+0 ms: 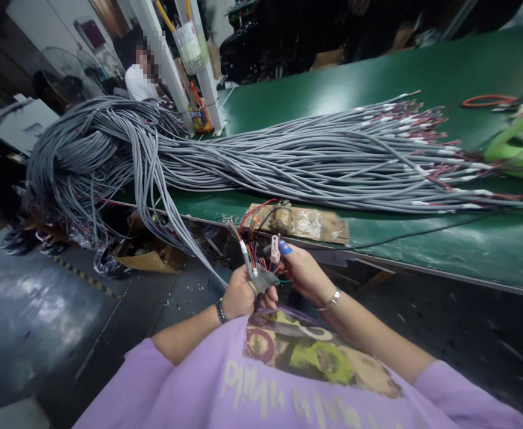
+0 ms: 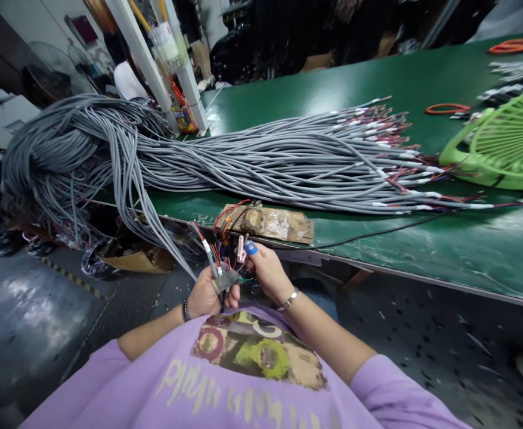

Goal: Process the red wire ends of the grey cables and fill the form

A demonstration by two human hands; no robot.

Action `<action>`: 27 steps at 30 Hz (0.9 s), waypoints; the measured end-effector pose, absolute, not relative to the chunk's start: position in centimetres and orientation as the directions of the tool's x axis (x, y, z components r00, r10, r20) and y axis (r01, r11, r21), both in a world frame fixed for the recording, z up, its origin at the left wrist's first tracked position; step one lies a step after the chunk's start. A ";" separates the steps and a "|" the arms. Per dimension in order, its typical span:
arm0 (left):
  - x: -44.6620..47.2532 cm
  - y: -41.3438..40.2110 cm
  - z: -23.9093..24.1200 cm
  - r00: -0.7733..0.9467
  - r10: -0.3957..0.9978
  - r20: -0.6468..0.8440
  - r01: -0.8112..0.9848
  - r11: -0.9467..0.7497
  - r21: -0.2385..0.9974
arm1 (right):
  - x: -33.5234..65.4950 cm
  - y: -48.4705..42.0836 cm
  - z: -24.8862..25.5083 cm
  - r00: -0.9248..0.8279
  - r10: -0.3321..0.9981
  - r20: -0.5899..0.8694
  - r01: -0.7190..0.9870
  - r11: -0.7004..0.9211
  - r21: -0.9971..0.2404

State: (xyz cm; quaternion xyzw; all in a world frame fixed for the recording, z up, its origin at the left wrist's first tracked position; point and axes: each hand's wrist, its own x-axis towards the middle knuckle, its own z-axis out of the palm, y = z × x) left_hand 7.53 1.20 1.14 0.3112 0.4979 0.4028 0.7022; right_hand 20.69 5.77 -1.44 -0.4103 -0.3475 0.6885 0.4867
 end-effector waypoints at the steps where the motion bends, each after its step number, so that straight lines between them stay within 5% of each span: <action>1: 7.7 1.3 1.3 0.169 0.877 -0.450 -0.264 0.480 0.837 | 20.6 5.8 -1.4 -0.114 0.975 -0.191 -0.355 -0.220 -0.909; 4: 8.0 1.5 1.4 0.150 0.876 -0.459 -0.274 0.483 0.832 | 20.2 5.7 -1.4 -0.032 0.990 -0.137 -0.352 -0.140 -0.926; 10: 8.2 1.6 1.4 0.150 0.865 -0.479 -0.262 0.502 0.824 | 19.8 6.3 -1.8 -0.376 0.887 -0.266 -0.572 -0.448 -0.687; 13: 8.2 1.6 1.4 0.138 0.863 -0.485 -0.258 0.504 0.824 | 19.8 6.6 -2.1 -0.400 0.874 -0.276 -0.621 -0.481 -0.619; 27: 8.0 1.1 1.5 0.131 0.863 -0.487 -0.239 0.505 0.830 | 20.3 6.2 -2.6 -0.423 0.855 -0.300 -0.645 -0.517 -0.563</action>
